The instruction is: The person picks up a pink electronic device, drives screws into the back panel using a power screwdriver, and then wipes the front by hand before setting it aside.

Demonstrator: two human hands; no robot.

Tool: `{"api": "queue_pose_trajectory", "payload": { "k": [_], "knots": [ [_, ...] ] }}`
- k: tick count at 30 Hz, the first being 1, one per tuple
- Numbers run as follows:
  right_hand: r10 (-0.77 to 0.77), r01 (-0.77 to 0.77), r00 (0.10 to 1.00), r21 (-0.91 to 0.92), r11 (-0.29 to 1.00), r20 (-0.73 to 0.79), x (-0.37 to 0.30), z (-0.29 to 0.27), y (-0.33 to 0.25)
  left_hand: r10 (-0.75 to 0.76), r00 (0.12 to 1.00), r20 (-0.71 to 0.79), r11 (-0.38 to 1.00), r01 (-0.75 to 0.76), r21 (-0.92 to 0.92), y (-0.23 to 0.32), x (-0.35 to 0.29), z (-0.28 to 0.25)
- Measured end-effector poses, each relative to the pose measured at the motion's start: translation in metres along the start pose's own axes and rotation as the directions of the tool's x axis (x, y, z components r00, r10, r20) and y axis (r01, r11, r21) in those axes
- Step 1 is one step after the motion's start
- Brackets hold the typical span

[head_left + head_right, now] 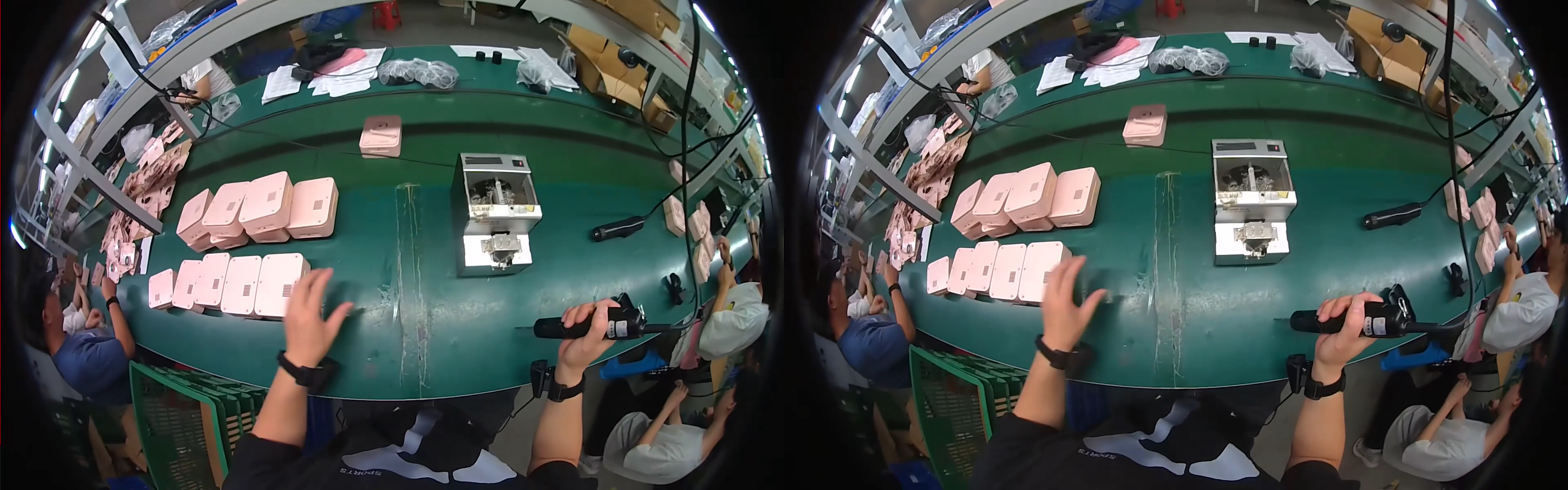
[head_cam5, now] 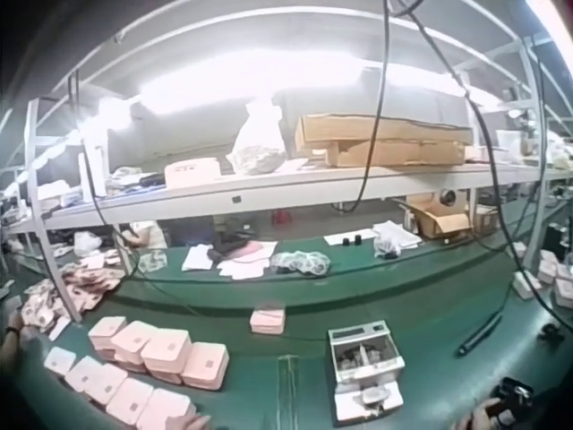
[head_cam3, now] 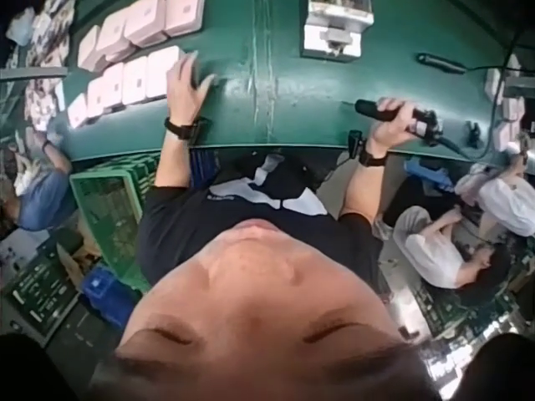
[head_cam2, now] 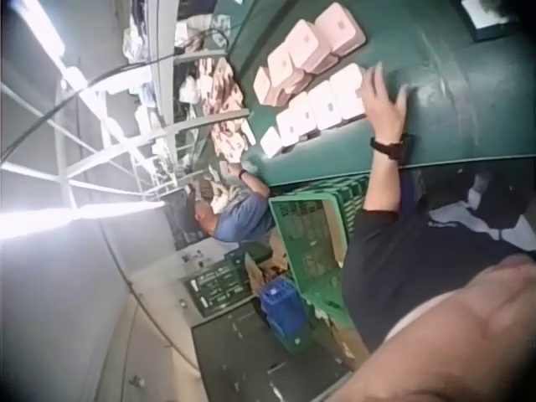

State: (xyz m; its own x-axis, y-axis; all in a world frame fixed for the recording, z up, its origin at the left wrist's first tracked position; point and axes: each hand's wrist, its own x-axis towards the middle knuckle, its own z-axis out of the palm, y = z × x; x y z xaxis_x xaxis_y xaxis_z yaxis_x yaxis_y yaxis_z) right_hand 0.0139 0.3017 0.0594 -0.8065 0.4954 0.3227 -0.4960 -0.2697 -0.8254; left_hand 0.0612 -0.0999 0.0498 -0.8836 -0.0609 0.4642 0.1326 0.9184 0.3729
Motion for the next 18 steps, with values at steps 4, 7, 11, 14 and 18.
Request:
{"api": "queue_pose_trajectory", "payload": {
  "k": [4,7,11,14,18],
  "knots": [
    [0.008,-0.008,1.0,0.005,1.0,0.014,0.009,0.003,0.005,-0.129,0.992,-0.009,0.963,0.128,0.236,-0.024,-0.012,-0.025],
    [0.044,-0.044,0.999,-0.016,0.999,-0.01,0.012,0.011,0.006,-0.096,0.993,0.063,0.925,0.066,0.375,-0.042,-0.025,-0.017],
    [0.045,-0.041,0.998,-0.093,0.995,0.043,0.012,0.015,0.007,0.128,0.963,0.237,0.962,-0.178,0.205,-0.023,-0.025,-0.015],
    [0.029,-0.02,0.997,-0.118,0.993,0.074,0.011,0.021,0.007,0.409,0.808,0.424,0.908,-0.408,-0.098,0.017,-0.014,-0.009],
    [0.016,0.006,0.994,-0.193,0.981,0.108,0.004,0.023,-0.001,0.623,0.622,0.474,0.781,-0.525,-0.337,0.073,0.004,0.036]
  ]
}}
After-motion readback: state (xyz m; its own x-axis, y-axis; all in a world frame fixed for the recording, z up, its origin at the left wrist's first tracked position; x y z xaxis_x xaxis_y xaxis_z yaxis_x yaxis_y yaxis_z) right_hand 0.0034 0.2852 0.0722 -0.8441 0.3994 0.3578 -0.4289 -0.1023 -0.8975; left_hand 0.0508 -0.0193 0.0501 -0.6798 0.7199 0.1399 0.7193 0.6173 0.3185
